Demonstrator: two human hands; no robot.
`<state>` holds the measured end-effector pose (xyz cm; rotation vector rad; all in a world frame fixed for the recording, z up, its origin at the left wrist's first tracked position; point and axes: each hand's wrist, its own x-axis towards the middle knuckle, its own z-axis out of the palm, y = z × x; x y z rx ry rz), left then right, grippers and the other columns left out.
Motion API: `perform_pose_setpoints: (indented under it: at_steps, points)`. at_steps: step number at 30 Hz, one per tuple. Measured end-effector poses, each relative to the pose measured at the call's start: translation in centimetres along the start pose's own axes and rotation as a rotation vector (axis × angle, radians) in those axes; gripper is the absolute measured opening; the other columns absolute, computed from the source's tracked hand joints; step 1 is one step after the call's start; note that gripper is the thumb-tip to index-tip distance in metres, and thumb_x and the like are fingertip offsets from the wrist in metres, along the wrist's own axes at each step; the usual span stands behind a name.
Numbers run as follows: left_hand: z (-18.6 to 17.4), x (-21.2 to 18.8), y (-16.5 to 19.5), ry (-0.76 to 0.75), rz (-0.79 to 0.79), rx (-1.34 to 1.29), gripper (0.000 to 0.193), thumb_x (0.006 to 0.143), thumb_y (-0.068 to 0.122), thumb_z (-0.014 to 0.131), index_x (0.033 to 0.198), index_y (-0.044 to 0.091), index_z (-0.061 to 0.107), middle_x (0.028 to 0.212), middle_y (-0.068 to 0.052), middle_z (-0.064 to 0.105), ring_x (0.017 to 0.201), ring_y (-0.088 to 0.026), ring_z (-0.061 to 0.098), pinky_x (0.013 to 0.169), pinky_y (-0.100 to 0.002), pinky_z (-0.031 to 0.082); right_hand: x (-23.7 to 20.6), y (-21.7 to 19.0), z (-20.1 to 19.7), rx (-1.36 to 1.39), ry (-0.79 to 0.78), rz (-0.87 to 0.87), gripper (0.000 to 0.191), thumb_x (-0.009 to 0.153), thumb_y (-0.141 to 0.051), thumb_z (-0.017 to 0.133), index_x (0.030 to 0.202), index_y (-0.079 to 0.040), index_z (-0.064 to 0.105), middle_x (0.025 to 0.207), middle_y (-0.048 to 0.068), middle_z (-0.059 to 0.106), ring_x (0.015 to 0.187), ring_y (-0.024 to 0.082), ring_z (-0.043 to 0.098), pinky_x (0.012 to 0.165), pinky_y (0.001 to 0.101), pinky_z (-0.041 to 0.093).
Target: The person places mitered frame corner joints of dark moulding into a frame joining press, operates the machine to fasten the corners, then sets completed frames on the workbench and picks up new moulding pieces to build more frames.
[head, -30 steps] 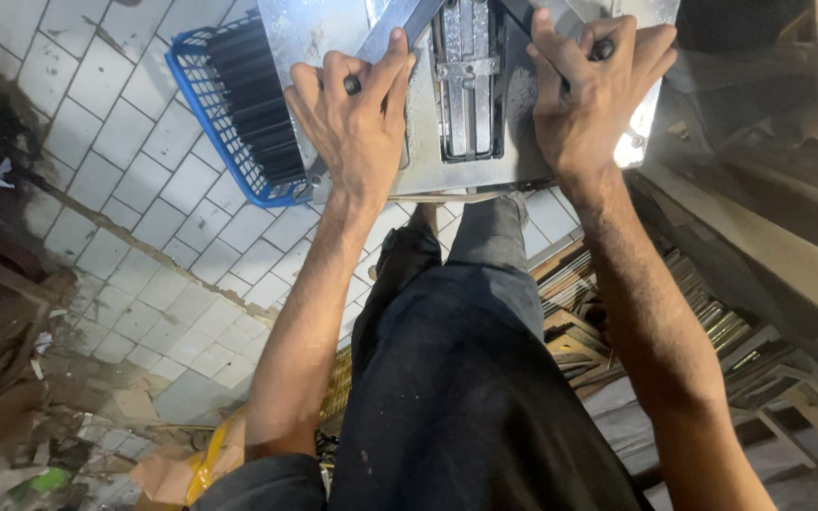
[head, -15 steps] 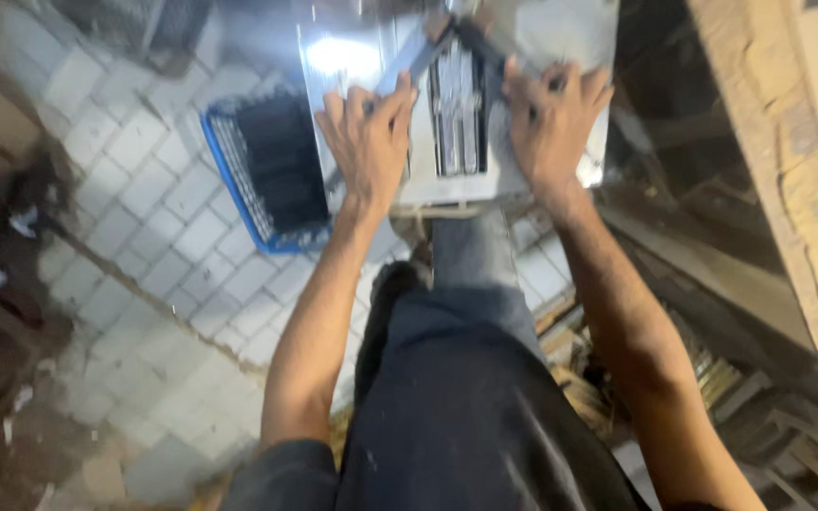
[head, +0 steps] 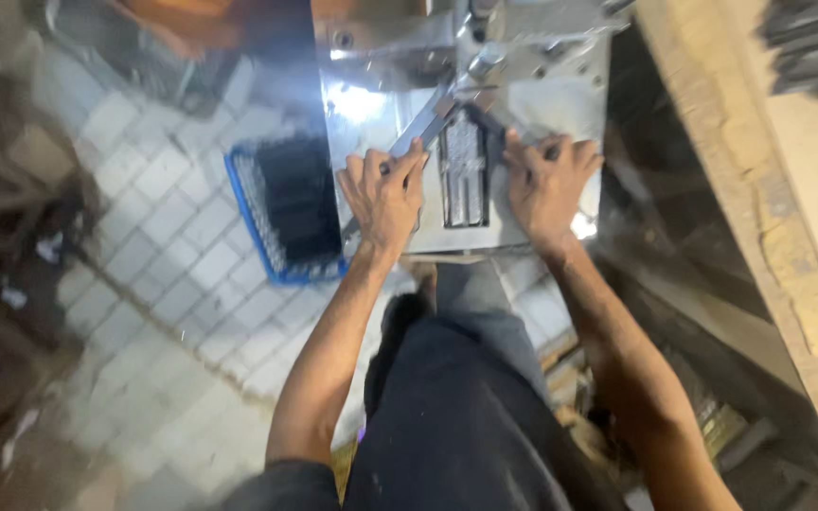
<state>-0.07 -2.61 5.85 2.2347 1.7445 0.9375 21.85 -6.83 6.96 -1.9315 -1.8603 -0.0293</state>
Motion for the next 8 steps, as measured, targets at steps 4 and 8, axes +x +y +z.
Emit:
perform_pose_setpoints:
  at_steps: [4,8]
  points:
    - [-0.9,-1.6,0.6,0.021,0.002,-0.010,0.026,0.098,0.028,0.078,0.124,0.024,0.076,0.105,-0.005,0.053,0.104,-0.028,0.047,0.090,-0.048,0.037,0.7,-1.7,-1.8,0.055,0.045,0.033,0.036,0.099,-0.027,0.081,0.134,-0.024,0.072,0.121,0.014,0.054,0.112,0.036,0.046,0.097,0.0547,0.035]
    - [-2.1,-2.2,2.5,-0.041,0.055,0.179,0.033,0.086,0.032,0.079,0.117,0.023,0.076,0.132,-0.016,0.048,0.123,-0.039,0.043,0.094,-0.059,0.034,-0.1,-3.4,-6.7,0.021,0.132,0.063,0.030,0.093,-0.028,0.082,0.121,-0.024,0.074,0.132,0.014,0.052,0.123,0.038,0.045,0.101,0.0589,0.033]
